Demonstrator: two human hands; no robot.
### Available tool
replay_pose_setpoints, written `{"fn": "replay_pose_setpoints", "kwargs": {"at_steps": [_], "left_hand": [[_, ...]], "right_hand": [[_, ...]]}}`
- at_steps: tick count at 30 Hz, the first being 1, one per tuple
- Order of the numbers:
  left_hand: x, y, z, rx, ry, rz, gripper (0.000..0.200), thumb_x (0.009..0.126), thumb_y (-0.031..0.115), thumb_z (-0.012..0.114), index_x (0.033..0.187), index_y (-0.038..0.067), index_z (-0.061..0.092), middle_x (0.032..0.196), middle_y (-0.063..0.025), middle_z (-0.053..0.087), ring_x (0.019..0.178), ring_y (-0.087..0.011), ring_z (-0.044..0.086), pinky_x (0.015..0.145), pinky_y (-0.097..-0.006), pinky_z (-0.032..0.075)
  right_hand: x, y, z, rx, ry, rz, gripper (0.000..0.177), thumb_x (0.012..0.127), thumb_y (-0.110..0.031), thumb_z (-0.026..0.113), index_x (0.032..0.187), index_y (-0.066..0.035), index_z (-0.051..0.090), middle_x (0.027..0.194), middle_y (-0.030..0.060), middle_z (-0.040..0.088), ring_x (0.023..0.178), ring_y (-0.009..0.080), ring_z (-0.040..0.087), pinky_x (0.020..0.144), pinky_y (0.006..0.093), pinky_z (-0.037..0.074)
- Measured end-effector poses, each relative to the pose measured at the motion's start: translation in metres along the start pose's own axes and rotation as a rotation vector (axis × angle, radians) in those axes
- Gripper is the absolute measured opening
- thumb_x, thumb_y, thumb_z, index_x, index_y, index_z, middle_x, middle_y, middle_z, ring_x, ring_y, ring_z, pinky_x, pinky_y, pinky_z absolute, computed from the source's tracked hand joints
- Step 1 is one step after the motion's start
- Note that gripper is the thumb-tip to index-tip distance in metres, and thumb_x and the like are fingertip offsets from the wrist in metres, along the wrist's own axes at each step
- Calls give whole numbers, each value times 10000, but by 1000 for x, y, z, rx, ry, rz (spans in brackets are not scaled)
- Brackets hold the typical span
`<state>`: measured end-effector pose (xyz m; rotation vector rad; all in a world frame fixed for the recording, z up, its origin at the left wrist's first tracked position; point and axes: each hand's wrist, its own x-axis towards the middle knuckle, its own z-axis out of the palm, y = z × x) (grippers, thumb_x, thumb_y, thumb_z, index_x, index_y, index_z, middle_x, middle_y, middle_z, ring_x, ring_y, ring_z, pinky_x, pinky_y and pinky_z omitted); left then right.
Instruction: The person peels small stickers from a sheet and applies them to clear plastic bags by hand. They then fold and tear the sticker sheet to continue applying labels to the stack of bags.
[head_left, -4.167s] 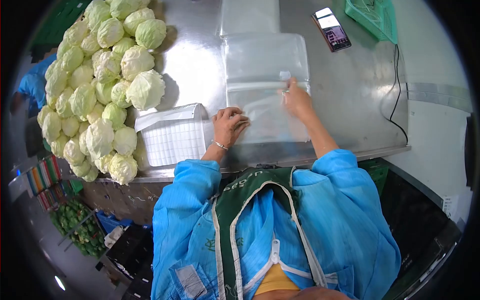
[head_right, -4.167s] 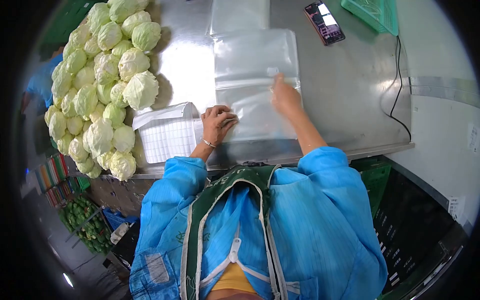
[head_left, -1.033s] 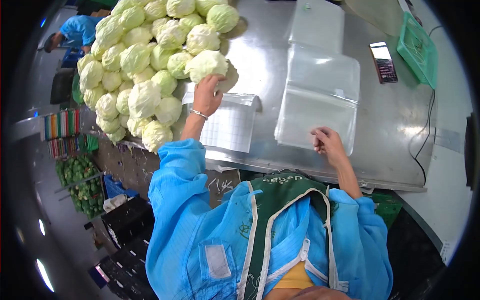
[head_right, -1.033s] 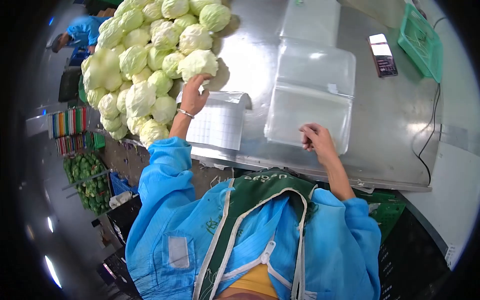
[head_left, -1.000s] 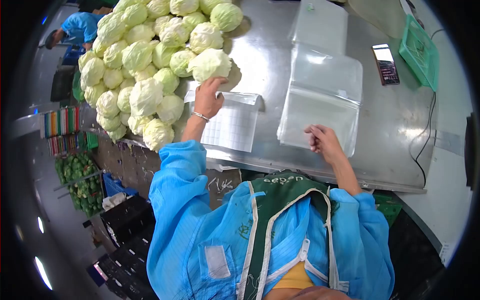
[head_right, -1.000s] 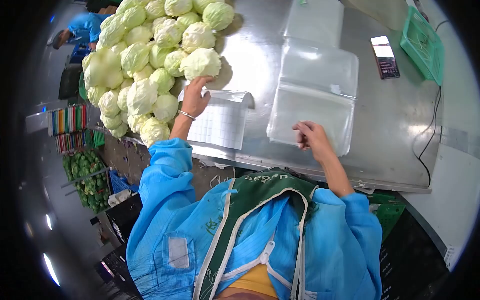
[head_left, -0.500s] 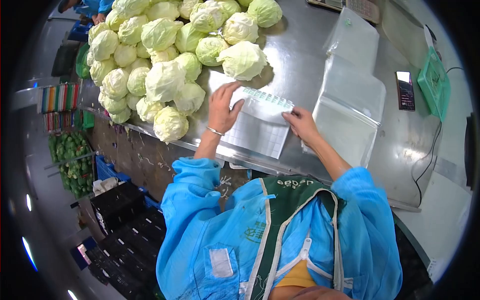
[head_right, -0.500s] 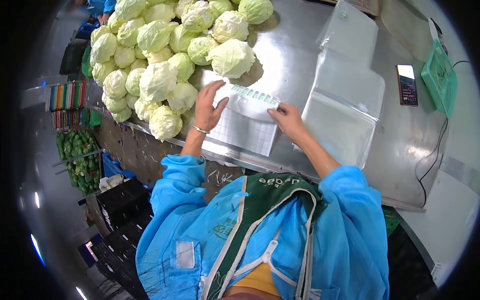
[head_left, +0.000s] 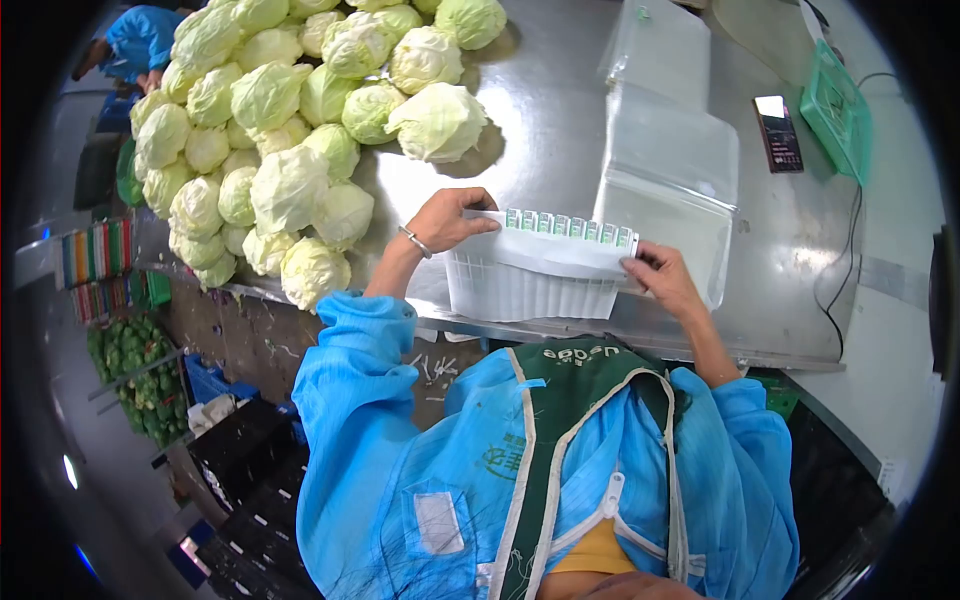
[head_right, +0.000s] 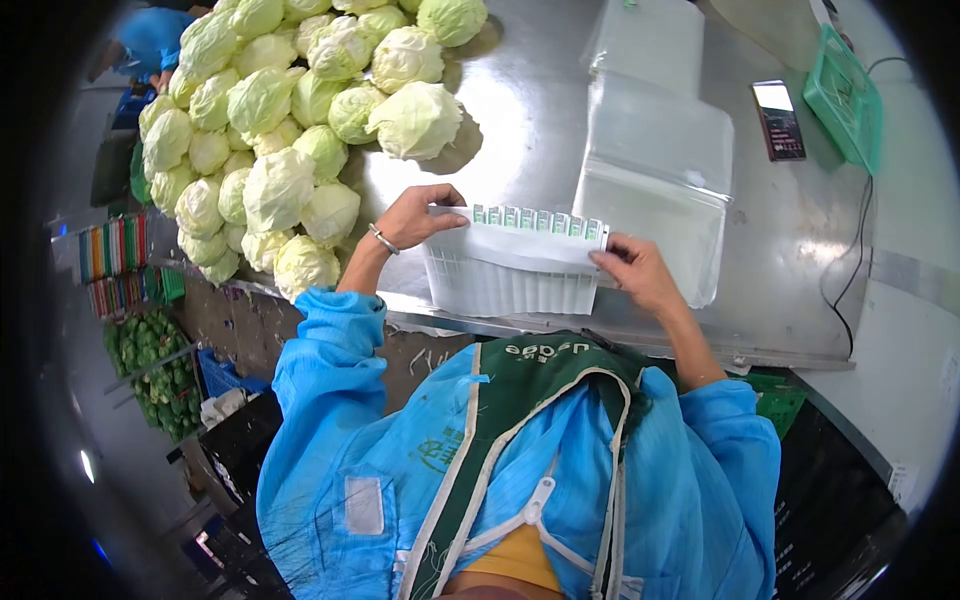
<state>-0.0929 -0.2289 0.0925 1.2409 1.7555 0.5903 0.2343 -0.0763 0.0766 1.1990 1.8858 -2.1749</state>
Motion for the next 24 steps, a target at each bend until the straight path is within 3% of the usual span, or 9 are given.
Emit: {"fn": "replay_pose_setpoints", "kwargs": {"at_steps": [3, 4, 7, 12, 14, 17, 20, 23, 24], "left_hand": [[-4, 18, 4, 16, 36, 16, 228, 781, 191, 720, 932, 35, 651, 886, -102, 684, 837, -210, 637, 776, -321, 489], [-4, 22, 3, 25, 45, 32, 229, 780, 192, 721, 932, 35, 652, 879, -100, 683, 831, -210, 637, 771, -321, 489], [-5, 25, 6, 70, 94, 96, 231, 775, 188, 725, 936, 39, 654, 858, -93, 682, 794, -216, 636, 740, -322, 493], [-13, 33, 19, 35, 164, 162, 219, 777, 157, 735, 932, 17, 667, 857, -89, 686, 806, -188, 638, 742, -316, 491], [-13, 33, 23, 18, 149, 119, 202, 779, 151, 733, 915, 16, 672, 834, -86, 687, 775, -189, 638, 722, -312, 493], [-12, 37, 24, -6, 146, 142, 168, 789, 169, 714, 888, 37, 681, 789, -88, 678, 721, -211, 633, 682, -313, 494], [-11, 47, 21, 40, 148, 166, 166, 795, 193, 703, 878, 50, 686, 775, -92, 677, 709, -229, 637, 671, -319, 496], [-7, 52, 22, 74, 121, 168, 183, 796, 186, 708, 889, 30, 680, 786, -104, 679, 719, -217, 642, 683, -316, 499], [-3, 54, 23, 79, 104, 174, 190, 796, 179, 711, 895, 19, 677, 790, -110, 679, 723, -209, 643, 688, -313, 500]], "right_hand": [[-2, -17, -17, -400, 316, -378, 482, 759, -215, 755, 1164, -22, 579, 989, 66, 614, 825, 134, 555, 722, 278, 453], [-1, -25, -16, -335, 272, -364, 590, 720, -230, 775, 1219, -37, 527, 1099, 85, 580, 971, 176, 532, 843, 305, 422], [10, -23, -2, -141, 93, -326, 549, 726, -205, 770, 1193, -44, 529, 1054, 58, 582, 928, 162, 539, 829, 283, 432], [8, -13, 10, 1, 150, -238, 144, 803, -120, 709, 877, -35, 621, 775, -21, 573, 725, 56, 484, 646, 222, 397], [2, -19, 12, -2, 177, -239, 102, 819, -106, 692, 786, -36, 625, 713, -37, 555, 694, 36, 460, 634, 209, 379], [2, -7, -2, 45, 134, -200, 114, 844, -139, 679, 821, -28, 664, 698, -37, 562, 696, 43, 473, 623, 215, 381], [-2, -28, -15, -126, 118, -171, 218, 843, -176, 675, 964, 5, 670, 783, 20, 625, 727, 101, 544, 673, 254, 436], [7, -58, -9, -466, 215, -599, 349, 830, -199, 672, 1088, 32, 630, 908, 99, 663, 814, 207, 617, 764, 320, 477], [10, -69, -3, -529, 118, -605, 369, 824, -176, 652, 1126, 32, 603, 1001, 167, 649, 917, 300, 629, 832, 370, 480]]}}
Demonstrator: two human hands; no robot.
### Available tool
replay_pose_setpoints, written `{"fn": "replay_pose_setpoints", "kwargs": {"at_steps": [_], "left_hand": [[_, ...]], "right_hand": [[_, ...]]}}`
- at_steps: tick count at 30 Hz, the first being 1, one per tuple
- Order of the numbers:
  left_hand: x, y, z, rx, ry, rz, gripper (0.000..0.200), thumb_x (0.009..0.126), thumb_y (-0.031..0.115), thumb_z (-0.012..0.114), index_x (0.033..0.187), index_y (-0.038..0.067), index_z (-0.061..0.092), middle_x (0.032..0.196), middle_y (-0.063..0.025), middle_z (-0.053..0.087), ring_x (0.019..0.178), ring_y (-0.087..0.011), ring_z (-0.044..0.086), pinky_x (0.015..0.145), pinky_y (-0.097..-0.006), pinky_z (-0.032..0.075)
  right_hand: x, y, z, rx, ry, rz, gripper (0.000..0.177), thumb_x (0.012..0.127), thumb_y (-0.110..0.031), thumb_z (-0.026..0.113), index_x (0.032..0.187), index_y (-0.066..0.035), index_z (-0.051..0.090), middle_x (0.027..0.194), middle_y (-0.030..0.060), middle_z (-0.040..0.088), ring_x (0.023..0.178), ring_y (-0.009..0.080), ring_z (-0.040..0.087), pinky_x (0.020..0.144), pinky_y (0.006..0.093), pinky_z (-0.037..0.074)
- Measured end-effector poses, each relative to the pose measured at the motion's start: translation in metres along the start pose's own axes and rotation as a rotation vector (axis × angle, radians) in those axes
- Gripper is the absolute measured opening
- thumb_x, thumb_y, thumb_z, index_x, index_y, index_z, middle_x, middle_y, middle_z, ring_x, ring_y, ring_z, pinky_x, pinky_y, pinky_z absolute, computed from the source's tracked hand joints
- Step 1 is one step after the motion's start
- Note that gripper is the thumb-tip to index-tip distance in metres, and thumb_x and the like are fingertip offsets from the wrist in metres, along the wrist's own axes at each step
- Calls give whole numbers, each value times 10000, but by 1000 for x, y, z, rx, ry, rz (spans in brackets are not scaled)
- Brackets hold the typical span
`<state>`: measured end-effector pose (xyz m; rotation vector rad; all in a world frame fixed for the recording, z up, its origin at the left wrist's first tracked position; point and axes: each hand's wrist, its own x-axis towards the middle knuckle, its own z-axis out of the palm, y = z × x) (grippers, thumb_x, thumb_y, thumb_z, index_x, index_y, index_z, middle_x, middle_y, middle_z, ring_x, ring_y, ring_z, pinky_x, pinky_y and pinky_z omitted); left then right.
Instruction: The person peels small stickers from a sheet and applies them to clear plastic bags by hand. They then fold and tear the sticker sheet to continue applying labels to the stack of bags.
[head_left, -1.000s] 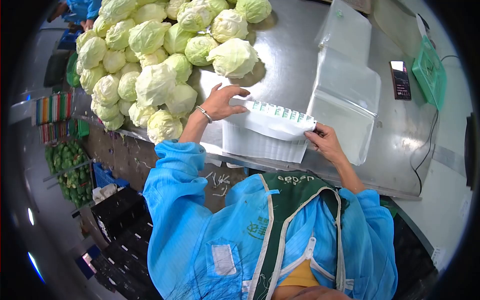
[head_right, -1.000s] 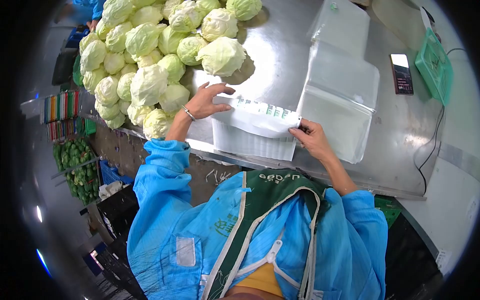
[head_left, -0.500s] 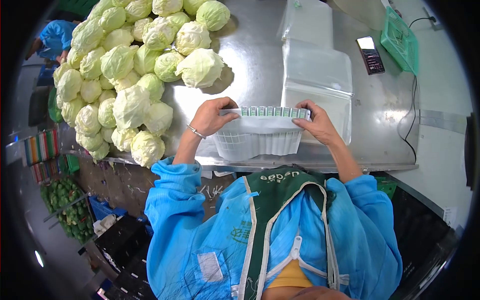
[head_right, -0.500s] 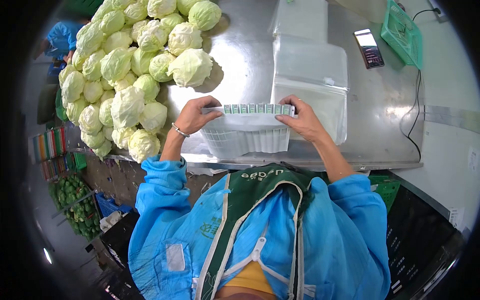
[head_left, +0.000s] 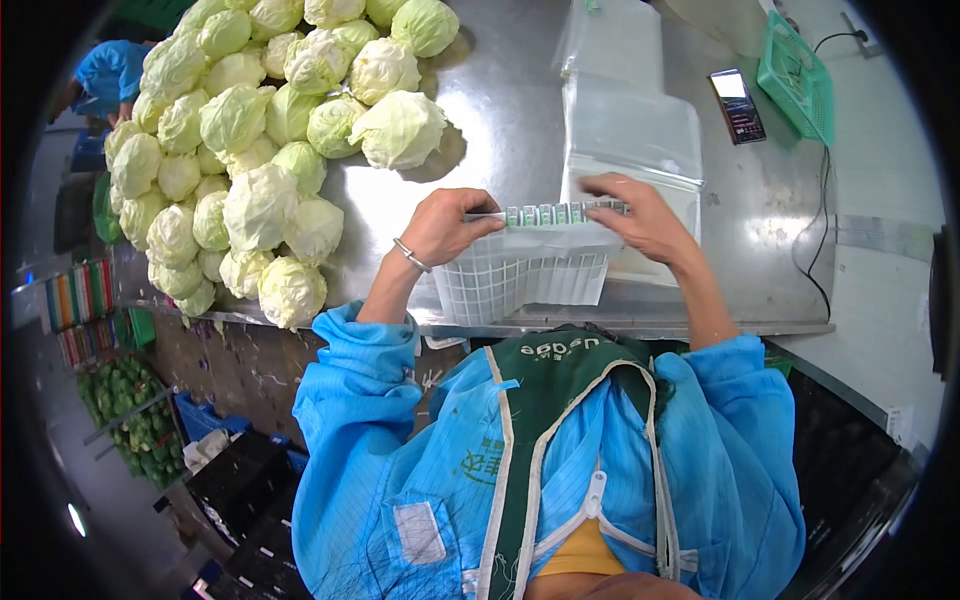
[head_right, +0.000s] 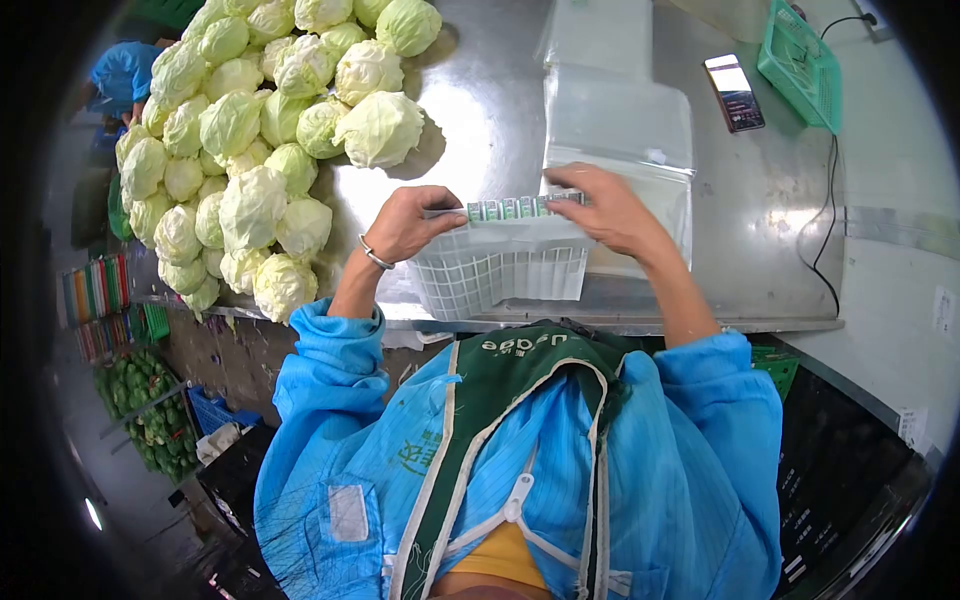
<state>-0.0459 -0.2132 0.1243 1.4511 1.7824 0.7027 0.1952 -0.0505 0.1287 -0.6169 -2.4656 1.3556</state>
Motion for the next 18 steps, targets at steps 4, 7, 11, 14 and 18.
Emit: {"fn": "replay_pose_setpoints", "kwargs": {"at_steps": [4, 7, 11, 14, 18], "left_hand": [[14, 9, 4, 95, -74, -22, 220, 802, 277, 673, 888, 76, 694, 826, -104, 692, 768, -261, 659, 689, -350, 506], [17, 14, 2, 131, -71, -21, 226, 796, 286, 672, 891, 82, 696, 840, -103, 695, 783, -265, 661, 692, -359, 507], [22, 11, 2, 134, -79, -45, 227, 787, 283, 680, 885, 79, 698, 845, -100, 699, 787, -264, 664, 695, -359, 510], [26, 8, 4, 88, -84, -31, 204, 791, 221, 689, 881, 38, 686, 796, -115, 689, 710, -230, 646, 667, -329, 501], [32, 1, 6, -47, -117, -71, 201, 812, 192, 685, 864, -2, 681, 747, -91, 679, 658, -152, 597, 652, -289, 477]], "right_hand": [[31, -17, 26, -64, -241, 41, 295, 836, -136, 609, 1095, 1, 633, 996, 184, 643, 926, 336, 617, 825, 393, 477], [40, -19, 35, -141, -246, 13, 255, 830, -113, 596, 1058, -11, 653, 977, 171, 643, 911, 349, 609, 807, 411, 476], [37, -25, 44, -242, -116, -16, 197, 819, -102, 597, 983, -24, 672, 902, 129, 639, 880, 331, 602, 769, 419, 477], [30, -32, 54, -359, 26, -33, 142, 800, -91, 595, 907, -43, 675, 846, 104, 620, 852, 304, 592, 735, 415, 481], [24, -28, 67, -527, 164, -124, 99, 761, -75, 595, 837, -63, 657, 823, 75, 599, 819, 274, 580, 708, 407, 486]]}}
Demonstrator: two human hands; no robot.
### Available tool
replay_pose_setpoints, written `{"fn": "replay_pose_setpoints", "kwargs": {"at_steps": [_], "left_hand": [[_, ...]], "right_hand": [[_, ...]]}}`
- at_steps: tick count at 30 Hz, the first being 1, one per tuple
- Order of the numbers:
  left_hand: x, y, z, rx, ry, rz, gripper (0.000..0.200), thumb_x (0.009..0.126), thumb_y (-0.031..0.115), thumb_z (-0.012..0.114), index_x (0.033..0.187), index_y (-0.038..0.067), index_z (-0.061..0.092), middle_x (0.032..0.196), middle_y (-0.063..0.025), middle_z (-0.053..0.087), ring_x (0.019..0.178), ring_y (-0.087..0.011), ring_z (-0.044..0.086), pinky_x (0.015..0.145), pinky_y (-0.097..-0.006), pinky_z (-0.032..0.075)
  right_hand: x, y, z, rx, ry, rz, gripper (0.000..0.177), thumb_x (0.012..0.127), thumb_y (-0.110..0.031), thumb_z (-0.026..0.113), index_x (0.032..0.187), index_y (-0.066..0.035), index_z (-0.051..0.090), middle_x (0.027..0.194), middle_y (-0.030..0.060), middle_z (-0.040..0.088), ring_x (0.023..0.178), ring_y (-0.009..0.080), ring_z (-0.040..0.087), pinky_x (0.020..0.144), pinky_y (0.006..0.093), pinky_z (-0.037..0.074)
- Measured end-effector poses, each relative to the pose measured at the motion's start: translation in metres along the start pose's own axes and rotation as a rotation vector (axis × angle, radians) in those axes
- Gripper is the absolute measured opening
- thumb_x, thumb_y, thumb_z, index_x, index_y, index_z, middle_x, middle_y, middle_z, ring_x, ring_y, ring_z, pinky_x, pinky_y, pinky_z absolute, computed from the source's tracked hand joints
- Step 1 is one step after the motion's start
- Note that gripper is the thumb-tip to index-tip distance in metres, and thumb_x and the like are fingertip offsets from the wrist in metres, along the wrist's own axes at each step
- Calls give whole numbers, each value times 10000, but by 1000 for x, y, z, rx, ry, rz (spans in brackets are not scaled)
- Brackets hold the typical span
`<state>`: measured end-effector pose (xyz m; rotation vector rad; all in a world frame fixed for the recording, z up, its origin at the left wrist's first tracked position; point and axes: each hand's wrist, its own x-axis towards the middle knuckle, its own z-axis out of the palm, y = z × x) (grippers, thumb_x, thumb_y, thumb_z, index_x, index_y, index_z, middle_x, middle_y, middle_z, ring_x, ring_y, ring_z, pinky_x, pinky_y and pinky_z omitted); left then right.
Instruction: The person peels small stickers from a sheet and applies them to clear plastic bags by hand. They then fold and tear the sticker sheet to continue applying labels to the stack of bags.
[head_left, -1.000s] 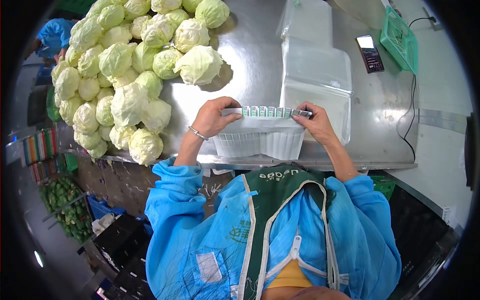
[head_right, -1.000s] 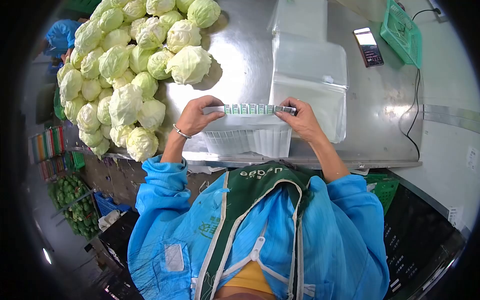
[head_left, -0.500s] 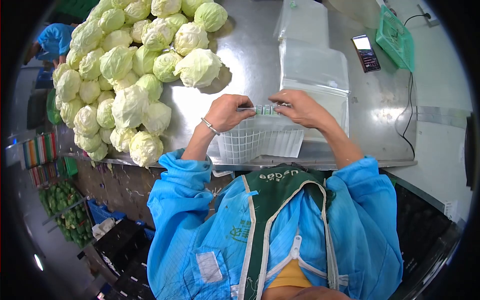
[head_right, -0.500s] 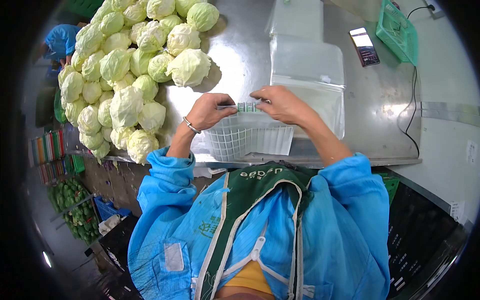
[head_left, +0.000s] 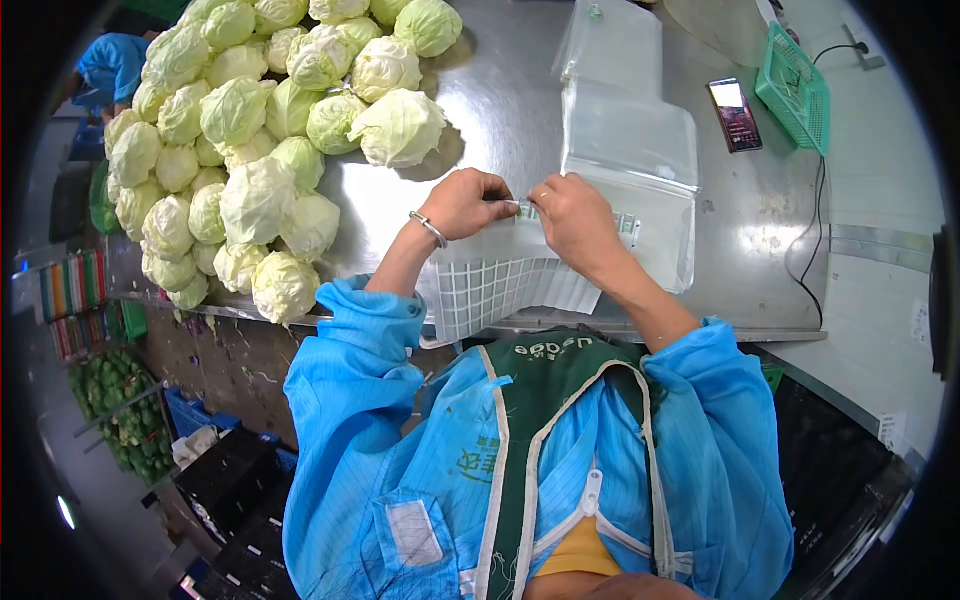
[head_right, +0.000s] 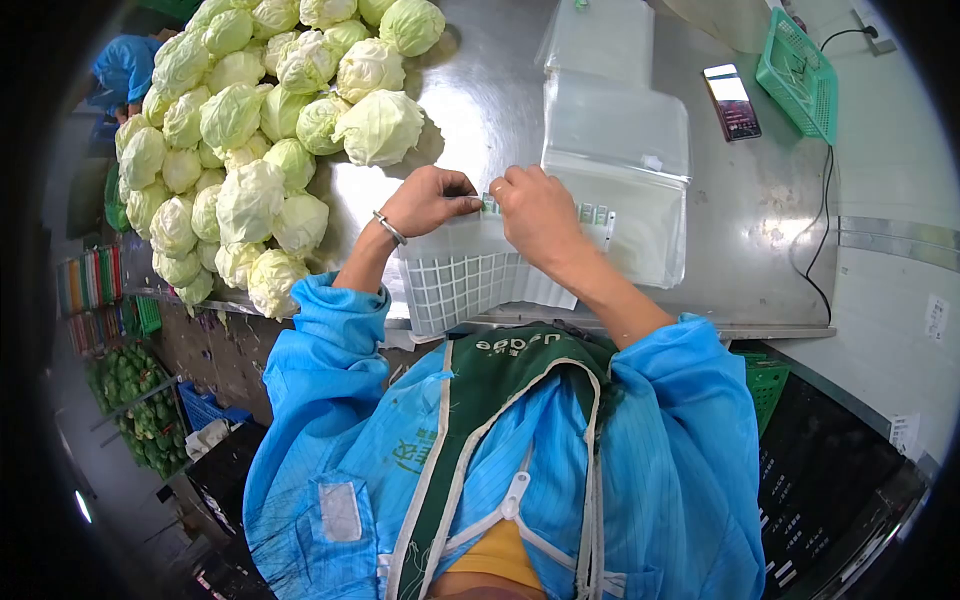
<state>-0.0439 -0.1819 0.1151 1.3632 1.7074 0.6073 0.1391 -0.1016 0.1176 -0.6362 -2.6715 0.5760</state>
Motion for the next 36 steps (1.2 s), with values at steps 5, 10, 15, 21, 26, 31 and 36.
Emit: {"fn": "replay_pose_setpoints", "kwargs": {"at_steps": [5, 10, 15, 21, 26, 31, 36], "left_hand": [[10, -15, 4, -234, -40, -107, 221, 837, 192, 664, 869, -25, 687, 760, -55, 672, 692, -112, 566, 677, -262, 458], [14, -31, 7, -170, 36, -185, 266, 817, 223, 665, 887, -31, 695, 774, -103, 676, 701, -153, 587, 691, -286, 470], [-8, -72, -25, 68, 110, -181, 332, 797, 283, 658, 901, -32, 686, 837, -186, 683, 749, -273, 639, 722, -350, 490], [-36, -50, -46, 605, 620, -12, 263, 736, 164, 723, 984, 100, 662, 917, -67, 669, 848, -263, 636, 744, -370, 476], [13, 7, 60, 188, 293, 455, 299, 692, 134, 751, 966, 78, 645, 900, -98, 646, 846, -271, 617, 758, -372, 462], [49, 10, 152, 386, 64, 453, 395, 651, 220, 791, 1003, 142, 631, 990, -36, 579, 970, -257, 544, 815, -395, 422], [64, -17, 159, 312, 33, 454, 293, 684, 232, 767, 942, 172, 642, 972, -24, 552, 959, -244, 518, 793, -392, 413]], "right_hand": [[-14, 1, 14, 6, 106, -36, 102, 743, -55, 598, 834, -62, 643, 830, 57, 586, 809, 265, 574, 703, 400, 484], [-33, 8, 31, 357, 130, 59, 116, 793, -72, 633, 905, -49, 652, 829, 62, 606, 749, 211, 589, 650, 335, 494], [-64, 52, 14, 1276, 24, 745, 179, 861, -148, 653, 988, -23, 643, 828, 66, 638, 671, 128, 588, 563, 276, 499], [-116, 123, -15, 1340, 336, 1093, 172, 881, -161, 635, 971, -15, 625, 786, 58, 631, 649, 134, 617, 528, 268, 517], [-124, 155, -18, 1097, 423, 1200, 156, 885, -138, 625, 929, 12, 625, 776, 85, 646, 632, 157, 627, 508, 283, 510], [-116, 175, 0, 782, 405, 1127, 198, 837, -164, 675, 866, 28, 636, 777, 98, 649, 651, 181, 633, 561, 334, 505], [-111, 190, 20, 78, 138, 1105, 280, 814, -270, 693, 802, 1, 621, 724, 74, 635, 644, 161, 607, 568, 304, 472]]}}
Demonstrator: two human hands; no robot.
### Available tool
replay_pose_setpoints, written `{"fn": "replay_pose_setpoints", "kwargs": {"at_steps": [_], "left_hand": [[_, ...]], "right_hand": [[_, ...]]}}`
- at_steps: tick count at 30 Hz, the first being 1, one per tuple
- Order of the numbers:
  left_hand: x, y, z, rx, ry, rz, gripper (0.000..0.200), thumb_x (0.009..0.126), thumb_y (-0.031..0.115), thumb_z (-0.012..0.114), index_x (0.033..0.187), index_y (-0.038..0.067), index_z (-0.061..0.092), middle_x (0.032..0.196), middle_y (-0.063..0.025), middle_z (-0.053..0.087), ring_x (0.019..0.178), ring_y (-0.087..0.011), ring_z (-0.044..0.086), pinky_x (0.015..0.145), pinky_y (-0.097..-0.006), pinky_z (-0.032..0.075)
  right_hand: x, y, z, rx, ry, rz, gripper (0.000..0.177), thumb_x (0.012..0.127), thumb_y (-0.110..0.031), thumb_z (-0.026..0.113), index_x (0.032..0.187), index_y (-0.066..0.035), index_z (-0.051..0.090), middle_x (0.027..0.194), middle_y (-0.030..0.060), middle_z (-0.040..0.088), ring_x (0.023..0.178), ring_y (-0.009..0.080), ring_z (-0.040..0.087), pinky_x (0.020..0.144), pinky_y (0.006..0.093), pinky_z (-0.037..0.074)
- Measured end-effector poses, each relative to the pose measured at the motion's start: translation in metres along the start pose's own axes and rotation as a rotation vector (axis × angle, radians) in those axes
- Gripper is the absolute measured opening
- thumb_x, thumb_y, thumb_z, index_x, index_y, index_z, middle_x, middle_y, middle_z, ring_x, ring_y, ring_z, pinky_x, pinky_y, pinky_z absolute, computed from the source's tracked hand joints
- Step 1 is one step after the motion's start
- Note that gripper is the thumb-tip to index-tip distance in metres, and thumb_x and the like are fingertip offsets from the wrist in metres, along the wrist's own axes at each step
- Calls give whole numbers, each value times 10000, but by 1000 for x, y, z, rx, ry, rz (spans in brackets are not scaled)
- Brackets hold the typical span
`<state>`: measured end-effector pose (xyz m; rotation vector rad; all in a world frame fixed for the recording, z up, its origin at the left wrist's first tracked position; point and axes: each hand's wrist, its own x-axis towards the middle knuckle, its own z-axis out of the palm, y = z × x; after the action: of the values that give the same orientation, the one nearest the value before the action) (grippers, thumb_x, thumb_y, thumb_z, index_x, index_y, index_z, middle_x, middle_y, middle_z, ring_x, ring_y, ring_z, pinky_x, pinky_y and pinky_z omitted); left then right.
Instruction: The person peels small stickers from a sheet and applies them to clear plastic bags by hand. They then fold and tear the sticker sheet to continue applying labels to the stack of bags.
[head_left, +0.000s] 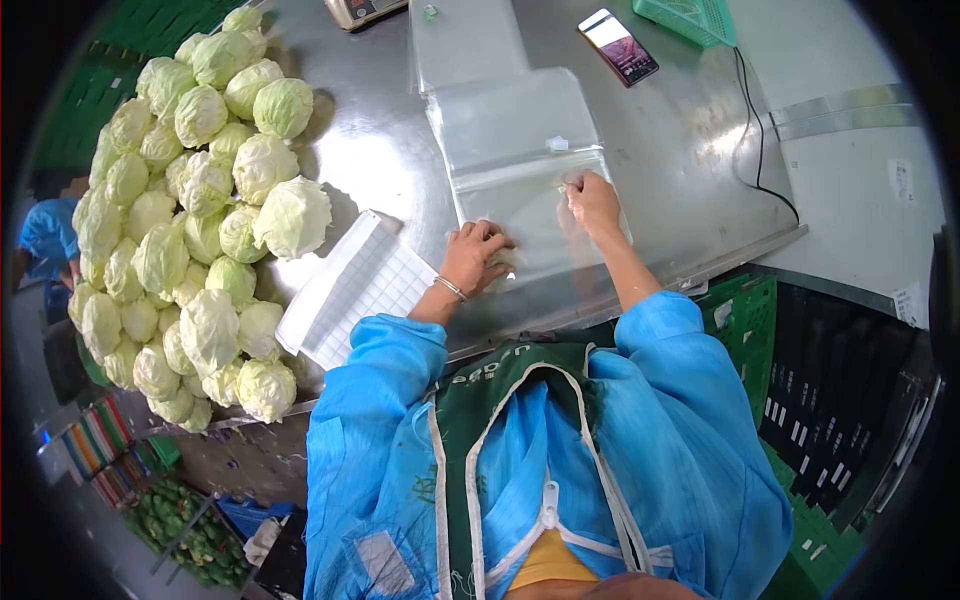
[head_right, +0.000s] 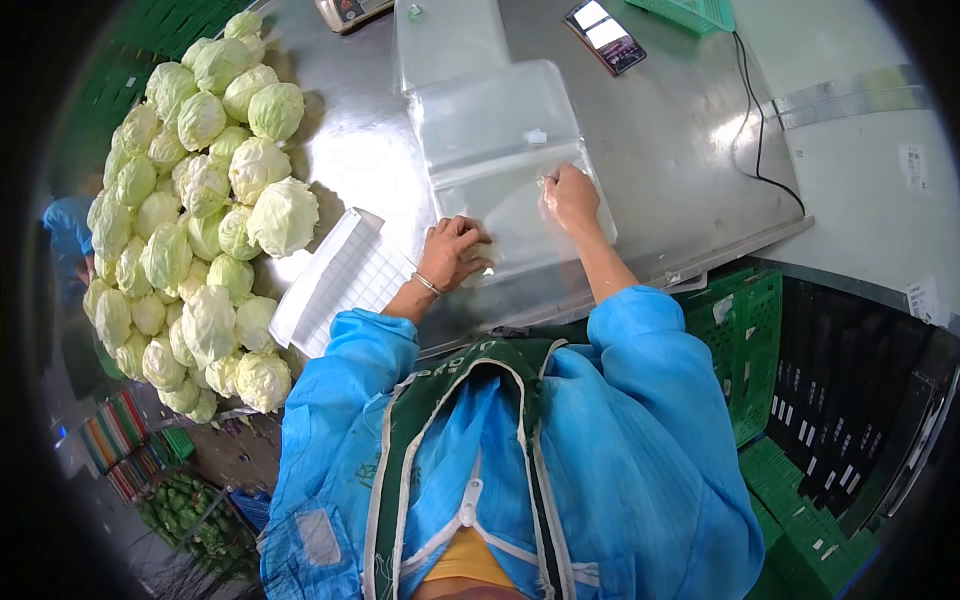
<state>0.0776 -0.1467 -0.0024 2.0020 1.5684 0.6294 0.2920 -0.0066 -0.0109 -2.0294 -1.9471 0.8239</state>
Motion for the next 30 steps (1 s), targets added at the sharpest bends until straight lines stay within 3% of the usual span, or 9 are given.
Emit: {"fn": "replay_pose_setpoints", "kwargs": {"at_steps": [2, 7, 10, 15, 17, 21, 24, 27, 30], "left_hand": [[3, -14, 8, -29, 17, 3, 176, 716, 240, 748, 842, 155, 659, 888, -15, 552, 888, -238, 529, 772, -379, 420], [18, -24, 2, -221, 63, -76, 159, 785, 222, 705, 834, 74, 669, 784, -96, 630, 705, -276, 593, 648, -355, 473], [52, -27, -29, -365, 118, -391, 225, 872, 233, 627, 907, 13, 660, 730, -102, 644, 647, -170, 582, 629, -310, 464], [106, -58, -60, -858, 1112, -469, 199, 885, 175, 612, 957, -10, 620, 874, -66, 623, 754, -125, 540, 678, -272, 449], [82, -45, -54, -526, 1007, -501, 184, 866, 155, 616, 965, 1, 618, 848, -73, 616, 738, -174, 546, 682, -296, 458], [13, 8, -21, 34, 272, -12, 261, 752, 176, 719, 1000, 137, 646, 940, -64, 601, 897, -230, 541, 824, -387, 392], [-8, 1, -1, -5, 101, -57, 289, 707, 270, 765, 962, 177, 666, 1044, -30, 598, 981, -259, 519, 853, -418, 366], [-1, -12, 5, 31, -8, -128, 255, 711, 307, 755, 918, 181, 677, 975, -15, 604, 949, -244, 528, 858, -404, 354], [14, -9, -6, 76, -31, -185, 184, 759, 267, 728, 876, 134, 680, 873, -26, 625, 854, -256, 567, 799, -383, 408]], "right_hand": [[4, -1, -1, -194, 56, -81, 302, 810, -304, 691, 779, -13, 615, 704, 51, 623, 638, 167, 597, 559, 310, 462], [-13, -16, -97, 812, -131, 163, 253, 809, -218, 715, 903, -7, 611, 731, 11, 592, 566, 112, 533, 527, 253, 434], [-32, -15, -137, 1153, -309, -32, 224, 818, -169, 706, 954, -26, 602, 733, -1, 578, 558, 77, 495, 518, 208, 397], [-22, -3, -44, 787, -167, -154, 190, 827, -71, 644, 1000, -37, 573, 792, 1, 567, 727, 76, 558, 603, 234, 459], [-7, 0, -14, 583, -61, -98, 207, 811, -59, 651, 997, -27, 564, 826, 39, 582, 767, 131, 585, 662, 267, 478], [-1, -8, 8, 209, 27, -87, 238, 779, -61, 672, 977, -14, 549, 895, 123, 597, 814, 254, 610, 725, 344, 494], [-10, -19, 7, -31, 178, -220, 235, 774, -85, 677, 943, -3, 536, 884, 163, 602, 814, 330, 606, 742, 391, 490], [-4, -17, -7, -172, 230, -185, 261, 778, -130, 708, 922, -5, 530, 821, 108, 602, 739, 268, 611, 668, 356, 496], [10, 3, -34, 400, -57, -36, 252, 807, -189, 705, 926, -30, 549, 781, 56, 575, 669, 197, 596, 539, 310, 476]]}}
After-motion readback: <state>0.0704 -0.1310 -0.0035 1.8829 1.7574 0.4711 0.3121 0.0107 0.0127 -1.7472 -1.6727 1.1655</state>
